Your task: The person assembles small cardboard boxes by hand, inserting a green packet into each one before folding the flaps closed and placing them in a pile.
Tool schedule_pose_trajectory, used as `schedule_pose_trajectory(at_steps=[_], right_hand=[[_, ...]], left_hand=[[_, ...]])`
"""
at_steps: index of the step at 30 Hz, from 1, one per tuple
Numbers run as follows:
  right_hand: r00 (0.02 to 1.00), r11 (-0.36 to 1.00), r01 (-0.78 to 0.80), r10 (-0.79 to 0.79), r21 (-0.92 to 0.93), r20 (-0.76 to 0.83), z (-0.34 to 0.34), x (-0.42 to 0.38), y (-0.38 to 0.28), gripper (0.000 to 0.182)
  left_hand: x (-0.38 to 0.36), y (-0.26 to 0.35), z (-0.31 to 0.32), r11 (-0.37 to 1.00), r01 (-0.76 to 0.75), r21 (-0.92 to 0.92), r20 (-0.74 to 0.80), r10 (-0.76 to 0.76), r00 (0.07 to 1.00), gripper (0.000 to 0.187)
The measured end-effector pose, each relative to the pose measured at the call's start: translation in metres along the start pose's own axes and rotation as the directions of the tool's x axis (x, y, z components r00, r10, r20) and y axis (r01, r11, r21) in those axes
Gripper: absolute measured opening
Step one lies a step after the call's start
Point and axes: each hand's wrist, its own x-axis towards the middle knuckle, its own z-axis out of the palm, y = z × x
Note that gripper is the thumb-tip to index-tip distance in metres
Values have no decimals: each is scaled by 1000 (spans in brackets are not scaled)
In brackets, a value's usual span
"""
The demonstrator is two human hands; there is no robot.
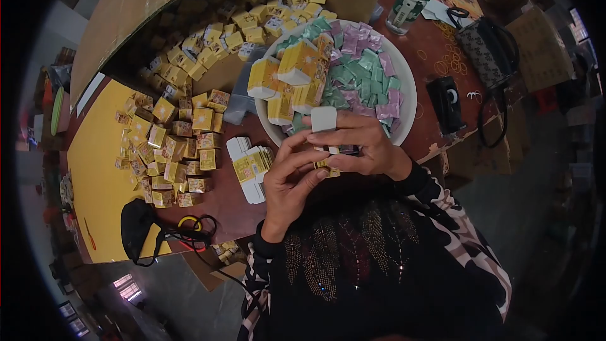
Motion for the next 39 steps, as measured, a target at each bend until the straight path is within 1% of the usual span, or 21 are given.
schedule_pose_trajectory(at_steps=[1,3,4,5,6,8,10,11,12,13,14,15,16,18,19,21,24,28,33,37,39], right_hand=[[1000,1000,1,-1,1,0,1,2,0,49],[984,985,168,-170,-48,-46,4,10,0,36],[984,984,170,-172,-45,-44,6,11,-5,36],[992,997,79,-79,-9,-95,10,10,-12,32],[990,999,-12,16,31,-143,12,10,-18,29],[991,999,-37,40,25,-129,10,12,-23,28],[990,998,-65,67,16,-121,12,11,-23,28],[992,996,-51,59,75,-110,14,9,-20,31],[994,990,-37,50,133,-99,15,7,-18,34],[994,990,-36,49,134,-99,16,6,-18,34],[988,980,-100,119,173,-101,17,5,-19,33],[977,964,-164,188,212,-100,17,4,-19,32],[977,963,-164,188,212,-98,18,4,-20,32],[945,896,-256,311,364,-100,18,5,-20,28],[945,896,-256,310,363,-100,17,5,-21,28],[918,847,-313,386,429,-93,15,7,-21,26],[904,834,-328,414,443,-110,16,9,-18,23],[898,837,-337,423,432,-118,20,10,-20,22],[884,899,-342,406,272,-230,22,10,-22,18],[900,917,-335,379,218,-213,25,10,-25,17],[947,975,-218,219,31,-236,27,10,-24,18]], left_hand=[[0,0,0,1000,-9,-11,-33,9,999,37],[1,-1,3,1000,-20,-23,-73,18,997,40],[2,0,5,994,-13,-106,-117,0,993,45],[3,1,6,982,-9,-189,-158,-21,987,51],[4,1,6,982,-10,-188,-162,-21,987,51],[4,2,4,990,28,-141,-173,-53,984,63],[6,8,4,994,49,-96,-188,-67,980,62],[6,10,5,996,68,-55,-205,-77,976,61],[6,9,6,996,67,-56,-204,-77,976,61],[5,8,7,997,74,-10,-219,-75,973,62],[4,7,8,996,81,36,-235,-71,969,62],[4,8,9,996,81,35,-237,-71,969,62],[5,9,10,996,76,43,-234,-64,970,63],[5,9,12,996,70,50,-230,-57,972,64],[5,9,12,995,80,54,-229,-65,971,65],[5,10,13,994,88,59,-231,-72,970,66],[5,9,13,996,92,21,-218,-86,972,67],[3,10,12,992,116,39,-235,-104,966,67],[2,8,12,990,138,20,-226,-130,965,66],[2,8,10,988,152,11,-234,-145,961,64],[1,7,10,989,146,23,-239,-137,961,64]])
